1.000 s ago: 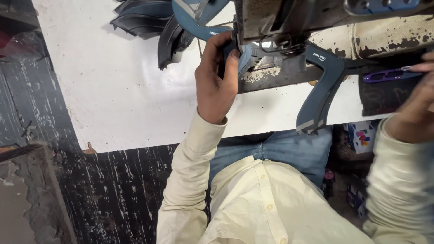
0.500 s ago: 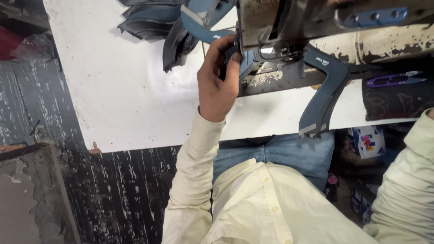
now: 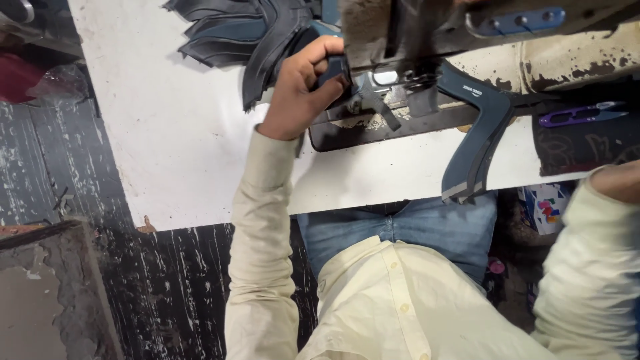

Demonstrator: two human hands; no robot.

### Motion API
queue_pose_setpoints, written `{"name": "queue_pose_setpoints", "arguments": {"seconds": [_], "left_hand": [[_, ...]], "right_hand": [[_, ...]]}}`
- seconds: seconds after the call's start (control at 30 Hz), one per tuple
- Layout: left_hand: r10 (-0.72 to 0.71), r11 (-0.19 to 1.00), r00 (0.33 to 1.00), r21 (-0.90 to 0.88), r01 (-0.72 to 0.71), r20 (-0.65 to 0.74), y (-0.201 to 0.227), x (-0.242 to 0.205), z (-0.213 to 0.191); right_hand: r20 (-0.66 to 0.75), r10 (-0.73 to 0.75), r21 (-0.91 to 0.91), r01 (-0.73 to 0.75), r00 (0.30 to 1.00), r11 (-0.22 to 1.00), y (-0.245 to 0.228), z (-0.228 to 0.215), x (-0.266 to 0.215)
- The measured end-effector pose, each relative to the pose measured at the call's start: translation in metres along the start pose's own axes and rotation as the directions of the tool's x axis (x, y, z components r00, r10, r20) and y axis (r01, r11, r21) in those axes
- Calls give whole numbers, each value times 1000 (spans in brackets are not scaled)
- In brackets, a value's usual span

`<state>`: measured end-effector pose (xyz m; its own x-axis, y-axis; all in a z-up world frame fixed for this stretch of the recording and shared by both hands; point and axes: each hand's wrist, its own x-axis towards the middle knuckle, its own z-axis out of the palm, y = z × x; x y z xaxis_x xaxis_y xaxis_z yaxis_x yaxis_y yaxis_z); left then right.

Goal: Stitching various components of shoe uppers together using an industrial sewing machine.

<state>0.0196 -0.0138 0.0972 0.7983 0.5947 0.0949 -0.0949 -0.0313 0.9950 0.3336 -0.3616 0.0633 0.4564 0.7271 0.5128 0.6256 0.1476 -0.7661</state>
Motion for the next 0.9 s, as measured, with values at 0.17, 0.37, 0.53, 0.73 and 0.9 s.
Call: {"name": "queue_pose_setpoints", "arguments": {"seconds": [0.17, 0.37, 0.53, 0.73, 0.9], "left_hand": [[-27, 996, 889, -89, -15, -457, -24, -20, 51], [43, 998, 699, 65, 4, -713, -4, -31, 96], [-73, 987, 705, 50, 152, -705, 14, -44, 110], [54, 973, 674, 190, 130, -737, 9, -36, 113], [112, 953, 715, 278, 119, -690, 21, -43, 121]], "right_hand": [[13, -16, 30, 16, 1000, 999, -35, 102, 31], [255, 80, 165, -125, 964, 978, -92, 170, 71], [366, 91, 219, -181, 926, 959, -114, 199, 106], [400, 174, 327, -317, 900, 890, -109, 203, 111], [395, 153, 355, -305, 906, 884, -103, 201, 109]]}}
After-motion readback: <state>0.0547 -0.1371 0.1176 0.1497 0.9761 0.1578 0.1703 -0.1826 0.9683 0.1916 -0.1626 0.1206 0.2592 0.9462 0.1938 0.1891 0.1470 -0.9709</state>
